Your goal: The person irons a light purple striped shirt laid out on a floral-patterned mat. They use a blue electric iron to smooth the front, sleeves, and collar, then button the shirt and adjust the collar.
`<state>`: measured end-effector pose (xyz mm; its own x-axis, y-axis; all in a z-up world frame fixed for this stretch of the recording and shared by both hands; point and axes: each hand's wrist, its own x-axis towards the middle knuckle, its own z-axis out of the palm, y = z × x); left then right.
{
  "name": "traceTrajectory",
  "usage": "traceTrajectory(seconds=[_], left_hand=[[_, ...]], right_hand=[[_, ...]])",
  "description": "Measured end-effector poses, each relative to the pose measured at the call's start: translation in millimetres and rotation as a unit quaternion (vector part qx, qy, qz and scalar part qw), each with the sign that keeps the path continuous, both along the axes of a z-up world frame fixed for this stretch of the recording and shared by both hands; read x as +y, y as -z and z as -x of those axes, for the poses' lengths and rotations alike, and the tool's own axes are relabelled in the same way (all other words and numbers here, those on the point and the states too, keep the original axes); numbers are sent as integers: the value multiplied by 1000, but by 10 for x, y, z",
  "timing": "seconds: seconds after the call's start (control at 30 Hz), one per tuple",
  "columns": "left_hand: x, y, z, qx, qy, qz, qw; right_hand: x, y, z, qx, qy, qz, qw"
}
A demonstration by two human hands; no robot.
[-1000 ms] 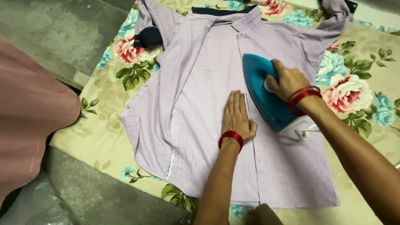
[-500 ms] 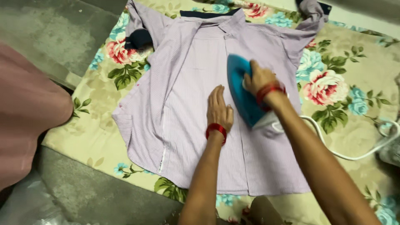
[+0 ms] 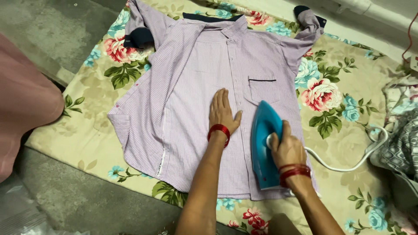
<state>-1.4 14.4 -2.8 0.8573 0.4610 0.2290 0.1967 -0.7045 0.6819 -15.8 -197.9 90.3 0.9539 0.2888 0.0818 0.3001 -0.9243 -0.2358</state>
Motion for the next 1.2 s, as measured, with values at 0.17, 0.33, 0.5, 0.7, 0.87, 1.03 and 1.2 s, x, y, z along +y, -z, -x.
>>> traceTrajectory(seconds=[0.17, 0.33, 0.5, 0.7, 0.87, 1.03, 1.2], left_hand=[[-37, 53, -31, 37, 15, -34, 999], [-45, 16, -13, -6, 70, -99, 993], [-100, 2, 42, 32, 151, -95, 984], [-202, 86, 284, 0, 145, -69, 987], [-253, -35, 531, 11, 152, -87, 985], [-265, -71, 531, 28, 134, -99, 986], [-307, -124, 576, 28, 30, -62, 997]], right_hand=[[103, 78, -613, 27, 62, 10, 998], [230, 51, -1502, 9, 4, -11, 1000], [12, 23, -1472, 68, -43, 16, 997], [-566, -127, -536, 68, -146, 52, 986], [-389, -256, -655, 57, -180, 69, 980], [165, -311, -1220, 40, -253, 111, 960], [359, -230, -1152, 21, -274, 111, 955]])
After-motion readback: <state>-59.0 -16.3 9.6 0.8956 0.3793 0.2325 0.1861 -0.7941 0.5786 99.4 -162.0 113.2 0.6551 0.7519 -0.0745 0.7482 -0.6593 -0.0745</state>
